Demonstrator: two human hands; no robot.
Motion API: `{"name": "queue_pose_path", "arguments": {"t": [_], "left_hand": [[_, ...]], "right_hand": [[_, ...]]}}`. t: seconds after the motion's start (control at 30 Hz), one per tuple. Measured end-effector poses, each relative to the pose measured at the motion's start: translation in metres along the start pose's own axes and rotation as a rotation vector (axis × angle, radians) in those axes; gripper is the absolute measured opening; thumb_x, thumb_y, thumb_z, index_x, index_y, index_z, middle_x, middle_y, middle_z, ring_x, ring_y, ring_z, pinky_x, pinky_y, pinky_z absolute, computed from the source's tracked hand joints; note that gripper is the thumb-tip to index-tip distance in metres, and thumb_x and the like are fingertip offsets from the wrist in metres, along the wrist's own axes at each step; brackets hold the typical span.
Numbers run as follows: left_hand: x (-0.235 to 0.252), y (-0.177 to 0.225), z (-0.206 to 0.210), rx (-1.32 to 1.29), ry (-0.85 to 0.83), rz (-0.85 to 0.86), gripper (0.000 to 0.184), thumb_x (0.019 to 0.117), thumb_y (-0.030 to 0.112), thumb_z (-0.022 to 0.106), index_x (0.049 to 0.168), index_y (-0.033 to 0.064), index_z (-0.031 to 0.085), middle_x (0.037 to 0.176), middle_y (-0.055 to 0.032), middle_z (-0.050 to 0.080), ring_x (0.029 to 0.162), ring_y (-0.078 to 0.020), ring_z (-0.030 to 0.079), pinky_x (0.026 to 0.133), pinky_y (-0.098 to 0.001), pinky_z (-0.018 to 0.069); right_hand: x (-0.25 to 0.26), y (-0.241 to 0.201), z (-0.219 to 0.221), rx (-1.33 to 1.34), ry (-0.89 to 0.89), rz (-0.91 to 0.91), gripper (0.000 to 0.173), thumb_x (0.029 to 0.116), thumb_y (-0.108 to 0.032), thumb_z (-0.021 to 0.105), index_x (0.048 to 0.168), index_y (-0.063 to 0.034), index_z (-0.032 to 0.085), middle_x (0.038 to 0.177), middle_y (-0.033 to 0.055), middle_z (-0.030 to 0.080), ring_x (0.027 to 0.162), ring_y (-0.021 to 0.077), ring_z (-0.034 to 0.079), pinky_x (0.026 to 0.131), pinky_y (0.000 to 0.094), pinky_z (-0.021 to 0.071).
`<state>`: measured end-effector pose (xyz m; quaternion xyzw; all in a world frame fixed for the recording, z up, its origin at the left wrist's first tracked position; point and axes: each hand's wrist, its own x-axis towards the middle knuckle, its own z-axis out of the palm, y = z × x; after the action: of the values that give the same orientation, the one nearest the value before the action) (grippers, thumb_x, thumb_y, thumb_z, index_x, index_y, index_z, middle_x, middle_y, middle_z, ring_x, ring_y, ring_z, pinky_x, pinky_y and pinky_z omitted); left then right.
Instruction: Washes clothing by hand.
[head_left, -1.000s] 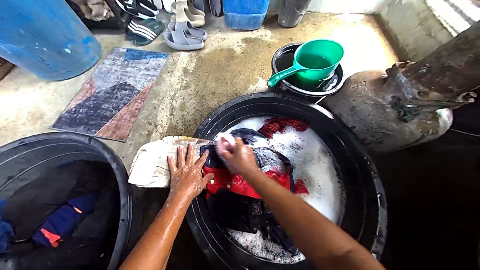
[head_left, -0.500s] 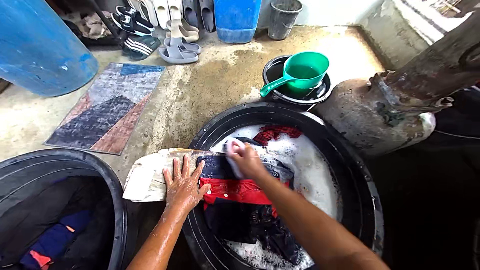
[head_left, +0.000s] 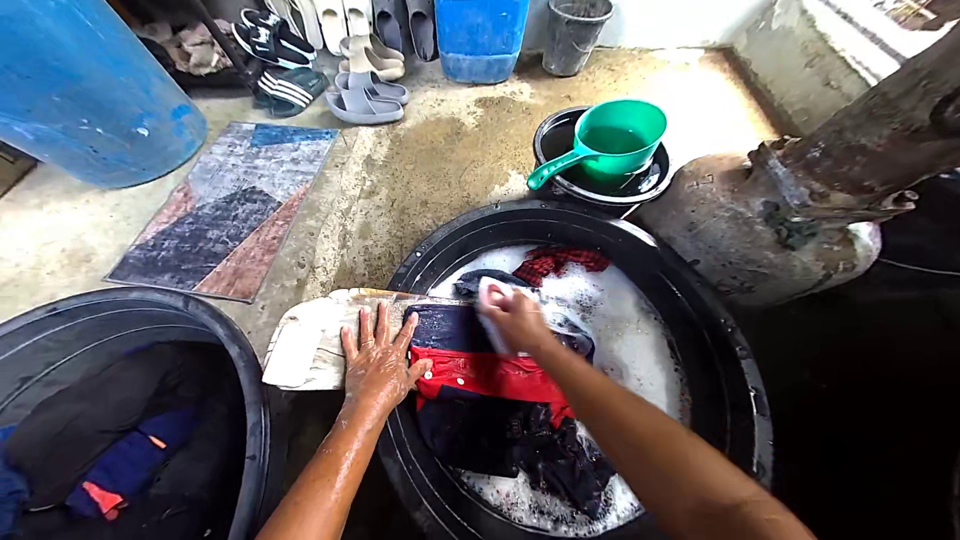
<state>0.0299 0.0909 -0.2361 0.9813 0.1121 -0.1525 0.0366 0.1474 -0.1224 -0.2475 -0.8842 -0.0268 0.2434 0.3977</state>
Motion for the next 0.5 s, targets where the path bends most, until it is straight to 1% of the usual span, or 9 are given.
{"name": "queue_pose_path", "arguments": {"t": [0.07, 0.1, 0.17, 0.2, 0.23, 0.3, 0.37, 0.43, 0.5], "left_hand": [[-0.001, -0.002, -0.001, -0.004, 0.043, 0.012, 0.084, 0.0894, 0.058, 0.069, 0.159, 0.0224, 0.039, 0.170, -0.0172, 0.013, 0.157, -0.0413, 0.003, 0.119, -0.0700, -0.0009], [-0.002, -0.002, -0.003, -0.015, 0.055, 0.006, 0.083, 0.0884, 0.053, 0.072, 0.156, 0.0141, 0.044, 0.169, -0.0172, 0.019, 0.157, -0.0404, 0.005, 0.120, -0.0688, -0.0006], [-0.002, -0.003, -0.003, -0.023, 0.063, 0.001, 0.082, 0.0873, 0.048, 0.074, 0.153, 0.0060, 0.046, 0.168, -0.0180, 0.023, 0.157, -0.0393, 0.006, 0.121, -0.0663, -0.0014], [-0.001, -0.004, -0.002, -0.001, 0.040, 0.010, 0.080, 0.0889, 0.051, 0.072, 0.153, 0.0098, 0.047, 0.169, -0.0178, 0.018, 0.157, -0.0399, 0.005, 0.120, -0.0680, -0.0005], [-0.002, -0.005, 0.000, 0.018, 0.034, 0.030, 0.083, 0.0901, 0.056, 0.069, 0.158, 0.0165, 0.041, 0.170, -0.0194, 0.014, 0.157, -0.0425, 0.004, 0.119, -0.0709, 0.0002], [-0.001, -0.005, 0.003, 0.025, 0.045, 0.044, 0.086, 0.0895, 0.062, 0.067, 0.160, 0.0244, 0.036, 0.170, -0.0201, 0.011, 0.156, -0.0444, 0.004, 0.117, -0.0731, 0.0000], [0.000, -0.003, 0.002, 0.022, 0.045, 0.036, 0.086, 0.0895, 0.061, 0.067, 0.161, 0.0261, 0.035, 0.170, -0.0203, 0.010, 0.156, -0.0443, 0.003, 0.117, -0.0724, -0.0015], [0.001, -0.001, 0.000, 0.036, 0.025, 0.018, 0.086, 0.0902, 0.063, 0.065, 0.161, 0.0270, 0.033, 0.170, -0.0195, 0.009, 0.157, -0.0436, 0.003, 0.117, -0.0725, -0.0016], [0.000, 0.000, 0.001, 0.041, 0.005, 0.014, 0.088, 0.0909, 0.062, 0.064, 0.162, 0.0245, 0.030, 0.170, -0.0196, 0.007, 0.157, -0.0436, 0.001, 0.117, -0.0724, -0.0029]], "right_hand": [[-0.019, -0.055, 0.048, 0.198, -0.005, -0.185, 0.049, 0.0982, -0.031, 0.070, 0.130, 0.0047, 0.058, 0.108, 0.0254, 0.070, 0.102, 0.0388, 0.070, 0.092, 0.0594, 0.0552], [-0.026, -0.067, 0.068, 0.206, -0.023, -0.280, 0.049, 0.0961, -0.031, 0.072, 0.127, 0.0050, 0.060, 0.105, 0.0244, 0.071, 0.100, 0.0379, 0.071, 0.089, 0.0591, 0.0561], [-0.028, -0.049, 0.079, -0.030, -0.102, -0.414, 0.052, 0.0950, -0.042, 0.071, 0.125, -0.0003, 0.063, 0.106, 0.0204, 0.072, 0.101, 0.0369, 0.071, 0.087, 0.0601, 0.0559], [-0.025, -0.023, 0.070, -0.180, -0.127, -0.453, 0.052, 0.0953, -0.047, 0.069, 0.126, -0.0054, 0.065, 0.108, 0.0174, 0.073, 0.101, 0.0356, 0.072, 0.086, 0.0606, 0.0565], [-0.021, 0.009, 0.054, -0.307, -0.152, -0.459, 0.051, 0.0960, -0.048, 0.067, 0.131, -0.0104, 0.066, 0.113, 0.0151, 0.074, 0.104, 0.0348, 0.072, 0.088, 0.0618, 0.0567], [-0.011, 0.073, 0.009, -0.477, -0.177, -0.324, 0.053, 0.0964, -0.046, 0.068, 0.137, -0.0127, 0.064, 0.119, 0.0170, 0.073, 0.110, 0.0384, 0.070, 0.094, 0.0648, 0.0534], [-0.006, 0.105, -0.036, -0.549, -0.174, -0.094, 0.053, 0.0969, -0.042, 0.069, 0.135, -0.0063, 0.063, 0.118, 0.0241, 0.071, 0.113, 0.0446, 0.067, 0.095, 0.0671, 0.0507], [-0.001, 0.093, -0.050, -0.548, -0.179, 0.060, 0.050, 0.0968, -0.043, 0.069, 0.125, -0.0019, 0.065, 0.115, 0.0254, 0.070, 0.113, 0.0453, 0.066, 0.094, 0.0667, 0.0506], [-0.007, 0.047, -0.036, -0.397, -0.178, 0.040, 0.049, 0.0976, -0.040, 0.068, 0.124, 0.0008, 0.066, 0.115, 0.0261, 0.070, 0.112, 0.0449, 0.066, 0.095, 0.0666, 0.0504]]}}
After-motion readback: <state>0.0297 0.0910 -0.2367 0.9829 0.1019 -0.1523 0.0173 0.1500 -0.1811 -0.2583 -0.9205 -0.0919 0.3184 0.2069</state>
